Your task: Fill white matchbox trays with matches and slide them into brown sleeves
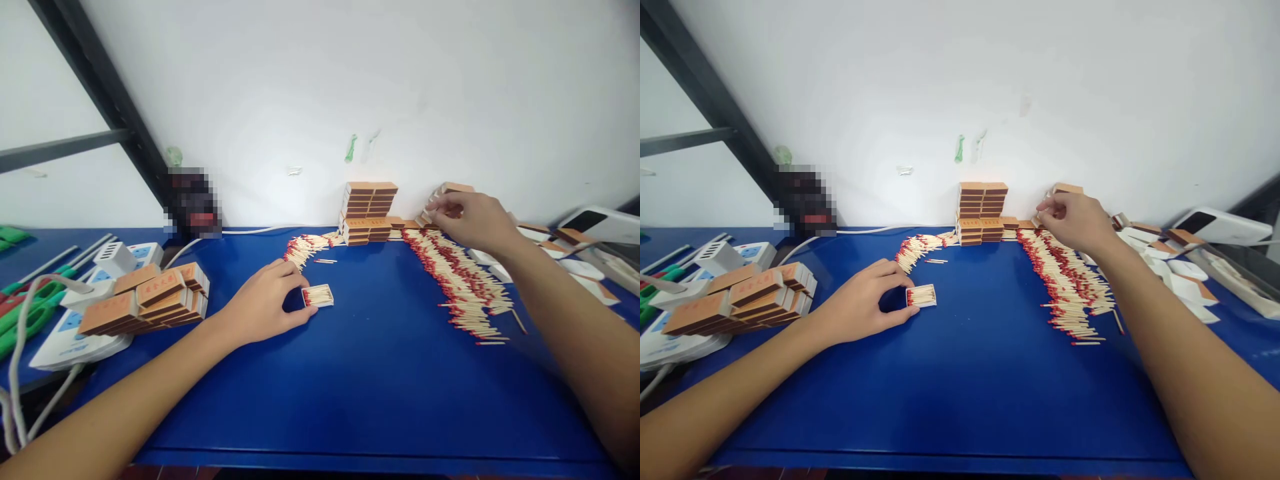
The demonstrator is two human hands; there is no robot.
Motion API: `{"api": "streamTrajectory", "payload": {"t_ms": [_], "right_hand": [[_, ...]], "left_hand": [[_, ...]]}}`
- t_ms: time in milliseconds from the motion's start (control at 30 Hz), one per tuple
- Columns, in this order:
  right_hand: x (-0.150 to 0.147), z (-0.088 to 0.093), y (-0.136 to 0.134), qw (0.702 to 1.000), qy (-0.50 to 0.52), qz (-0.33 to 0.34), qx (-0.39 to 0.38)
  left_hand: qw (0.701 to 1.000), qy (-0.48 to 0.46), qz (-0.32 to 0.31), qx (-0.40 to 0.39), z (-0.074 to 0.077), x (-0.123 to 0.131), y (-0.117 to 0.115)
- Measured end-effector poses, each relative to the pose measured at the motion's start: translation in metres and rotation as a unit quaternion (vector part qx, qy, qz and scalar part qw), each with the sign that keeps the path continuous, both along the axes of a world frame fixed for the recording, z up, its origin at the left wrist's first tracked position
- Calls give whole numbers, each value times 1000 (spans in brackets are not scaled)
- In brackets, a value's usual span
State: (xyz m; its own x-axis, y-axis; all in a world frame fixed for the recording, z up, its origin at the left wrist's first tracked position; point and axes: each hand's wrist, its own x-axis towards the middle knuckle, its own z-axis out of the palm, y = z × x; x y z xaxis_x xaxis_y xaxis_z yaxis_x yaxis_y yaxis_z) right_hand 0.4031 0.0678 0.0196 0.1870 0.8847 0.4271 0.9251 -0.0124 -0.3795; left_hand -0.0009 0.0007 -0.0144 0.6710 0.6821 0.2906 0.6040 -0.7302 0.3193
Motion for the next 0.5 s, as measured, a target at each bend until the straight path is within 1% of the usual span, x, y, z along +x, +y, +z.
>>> {"api": "streamTrajectory", "payload": {"t_ms": [67,133,200,300,333,400,433,500], "right_hand": [[11,0,2,1000,-10,-3,-11],[14,1,2,1000,3,-14,7],[14,1,4,997,67,-35,23],[10,-2,5,983,182,-36,8],[8,-4,5,979,203,-25,-2],[3,-10,5,975,221,17,-15],[0,-13,6,974,223,43,-13],[-8,-20,9,974,207,92,20]], "left_hand": [[1000,-3,2,-1,0,0,0],[1000,-6,4,3,0,-1,1],[1000,-10,2,10,0,-2,1],[1000,-11,2,15,-1,-3,1],[1000,-10,2,15,-1,-2,1],[1000,-10,1,15,-1,-2,1],[1000,-10,1,14,-2,-2,1],[1000,-12,1,10,-2,-1,1]]}}
